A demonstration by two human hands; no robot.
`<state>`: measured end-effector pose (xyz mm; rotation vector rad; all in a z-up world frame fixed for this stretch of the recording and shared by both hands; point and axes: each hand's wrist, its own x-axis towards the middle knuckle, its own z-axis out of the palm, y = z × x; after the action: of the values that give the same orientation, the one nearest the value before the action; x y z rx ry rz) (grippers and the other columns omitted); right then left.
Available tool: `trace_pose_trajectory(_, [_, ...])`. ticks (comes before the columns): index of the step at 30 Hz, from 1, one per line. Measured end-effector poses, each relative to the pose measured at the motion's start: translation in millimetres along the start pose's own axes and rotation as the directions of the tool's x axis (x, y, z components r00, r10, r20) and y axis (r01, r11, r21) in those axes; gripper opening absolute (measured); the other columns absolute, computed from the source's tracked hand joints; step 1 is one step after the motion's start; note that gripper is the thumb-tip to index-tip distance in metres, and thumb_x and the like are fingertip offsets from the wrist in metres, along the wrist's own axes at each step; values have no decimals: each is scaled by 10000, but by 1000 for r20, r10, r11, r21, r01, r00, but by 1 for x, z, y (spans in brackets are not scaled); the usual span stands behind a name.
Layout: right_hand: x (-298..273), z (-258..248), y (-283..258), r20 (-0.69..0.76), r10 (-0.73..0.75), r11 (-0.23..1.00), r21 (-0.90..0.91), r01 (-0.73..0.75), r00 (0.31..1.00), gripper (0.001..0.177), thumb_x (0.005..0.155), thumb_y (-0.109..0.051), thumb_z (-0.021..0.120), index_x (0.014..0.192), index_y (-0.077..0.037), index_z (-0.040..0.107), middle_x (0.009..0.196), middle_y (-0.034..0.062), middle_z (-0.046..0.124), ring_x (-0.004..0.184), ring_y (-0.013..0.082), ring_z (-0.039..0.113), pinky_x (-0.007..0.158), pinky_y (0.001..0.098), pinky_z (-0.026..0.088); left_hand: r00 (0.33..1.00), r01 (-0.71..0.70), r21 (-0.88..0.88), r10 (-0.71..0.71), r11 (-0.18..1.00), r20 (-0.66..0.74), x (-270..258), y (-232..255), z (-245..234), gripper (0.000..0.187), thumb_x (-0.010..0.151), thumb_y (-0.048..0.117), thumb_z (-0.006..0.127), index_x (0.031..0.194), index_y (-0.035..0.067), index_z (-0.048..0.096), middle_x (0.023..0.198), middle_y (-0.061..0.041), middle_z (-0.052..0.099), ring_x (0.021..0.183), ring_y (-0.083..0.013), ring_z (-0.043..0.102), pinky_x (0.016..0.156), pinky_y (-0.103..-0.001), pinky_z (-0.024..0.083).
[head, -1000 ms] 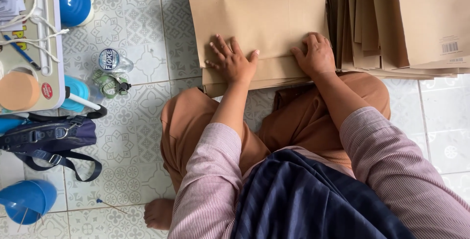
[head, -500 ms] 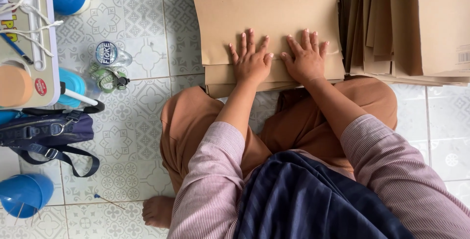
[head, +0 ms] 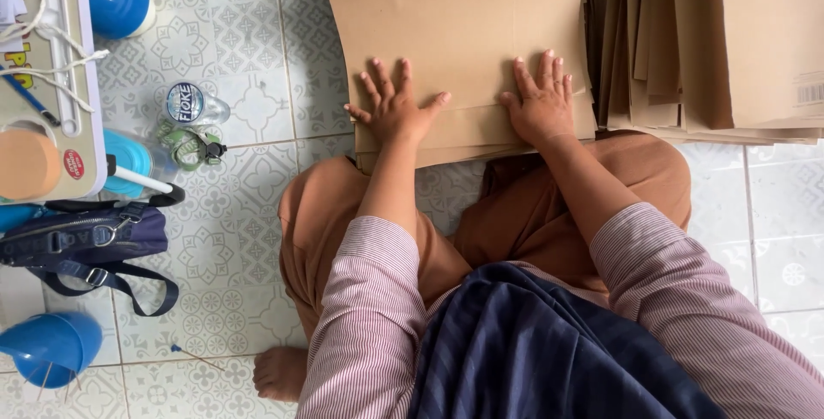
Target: Folding flat brown paper sheets into bags and organizing them into stacks on the floor.
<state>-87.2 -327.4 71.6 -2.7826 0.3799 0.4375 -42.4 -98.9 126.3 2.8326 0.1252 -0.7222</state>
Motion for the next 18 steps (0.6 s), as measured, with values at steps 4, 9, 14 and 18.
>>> trace_pose_trajectory(4, [5,0,28,-29,30,996,81,-27,999,672,1076,-484,480,1673,-297,234,1738,144,69,1605,314,61,1316,479,90,998,33,-76,-37,997,-47,20,-7,19,983,930,811,479,1676,307,84,1733,-142,-88,1588,-386,-99,1161,-788,12])
trace_pose_trajectory(9, [-1,-10,35,-81,48,956,292,-22,996,657,1071,-264,576,1658,-189,292,1729,104,140,1584,299,171,1311,428,172,969,176,-243,-211,954,-129,63,-22,54,1108,909,833,488,1671,181,16,1726,-154,-113,1608,-309,-40,1253,-612,-44])
trace_pose_trajectory(14, [50,25,90,-149,78,967,253,-38,986,783,949,-274,740,1630,-233,355,1599,18,385,1459,286,378,1228,438,325,938,186,-483,-301,856,-171,127,-58,105,1079,918,838,505,1665,223,27,1732,-42,25,1594,-231,82,1262,-507,72])
trace_pose_trajectory(18, [80,4,94,-99,82,984,163,-65,992,915,835,-341,850,1615,-237,384,1361,21,543,1296,302,536,1059,508,489,918,127,-820,-379,558,-116,105,-54,66,835,996,590,609,1645,209,248,1694,-6,212,1569,-239,228,1274,-502,149])
